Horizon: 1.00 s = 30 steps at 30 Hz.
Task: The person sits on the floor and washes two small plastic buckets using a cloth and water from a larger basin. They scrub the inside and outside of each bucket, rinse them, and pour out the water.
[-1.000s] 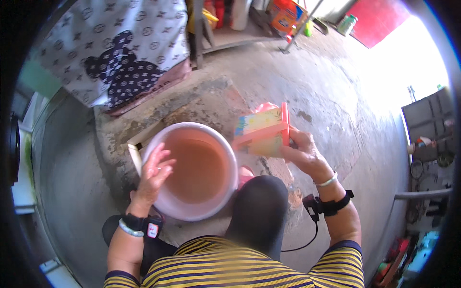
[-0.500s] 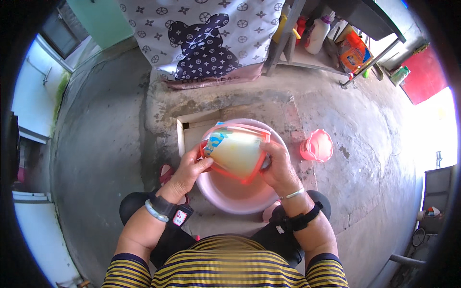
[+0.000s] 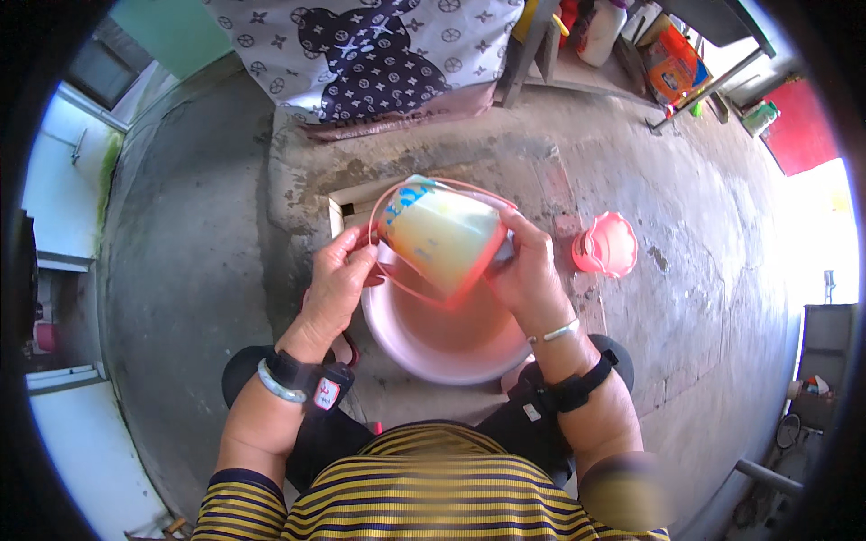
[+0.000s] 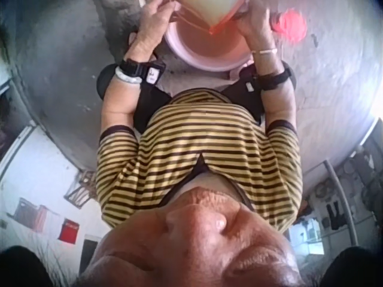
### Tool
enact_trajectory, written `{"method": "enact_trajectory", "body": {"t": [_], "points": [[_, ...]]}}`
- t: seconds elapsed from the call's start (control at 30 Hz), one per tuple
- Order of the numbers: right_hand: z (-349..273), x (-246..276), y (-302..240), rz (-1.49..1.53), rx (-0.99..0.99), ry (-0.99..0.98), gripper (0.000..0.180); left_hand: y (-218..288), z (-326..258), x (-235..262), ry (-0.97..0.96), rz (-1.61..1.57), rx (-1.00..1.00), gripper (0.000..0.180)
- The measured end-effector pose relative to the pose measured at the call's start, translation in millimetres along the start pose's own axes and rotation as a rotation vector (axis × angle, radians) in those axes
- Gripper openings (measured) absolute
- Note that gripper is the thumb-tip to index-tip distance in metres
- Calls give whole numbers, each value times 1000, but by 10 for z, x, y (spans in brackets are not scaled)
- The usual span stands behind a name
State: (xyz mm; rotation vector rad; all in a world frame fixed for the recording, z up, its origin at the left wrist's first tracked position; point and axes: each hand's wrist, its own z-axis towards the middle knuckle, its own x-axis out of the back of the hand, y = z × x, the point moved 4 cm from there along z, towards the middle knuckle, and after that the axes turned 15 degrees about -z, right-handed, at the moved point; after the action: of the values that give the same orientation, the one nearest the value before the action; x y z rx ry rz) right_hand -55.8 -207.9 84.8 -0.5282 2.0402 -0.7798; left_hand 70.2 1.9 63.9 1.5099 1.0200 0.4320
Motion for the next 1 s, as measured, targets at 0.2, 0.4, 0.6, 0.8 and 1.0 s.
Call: {"method": "enact_trajectory", "body": {"t": [0.2,0.4,0.6,0.8,1.0], "points": [[63,183,-49,41,28,-75,36,72,26,-188,15,-52,-3,36],[15,79,-54,-76,99,36,38,151,-102,-455,-208,-97,-149,38],[103,163,116,-178,171,104,34,222,-215,-811,-260,522,-557,59],[80,-85,215,-225,66,18,34,33,-112,-684,-233,430,-451,54],[-5,-143,80,-538,104,-98,39,44,60,-301,-50,101,-144,42]]}}
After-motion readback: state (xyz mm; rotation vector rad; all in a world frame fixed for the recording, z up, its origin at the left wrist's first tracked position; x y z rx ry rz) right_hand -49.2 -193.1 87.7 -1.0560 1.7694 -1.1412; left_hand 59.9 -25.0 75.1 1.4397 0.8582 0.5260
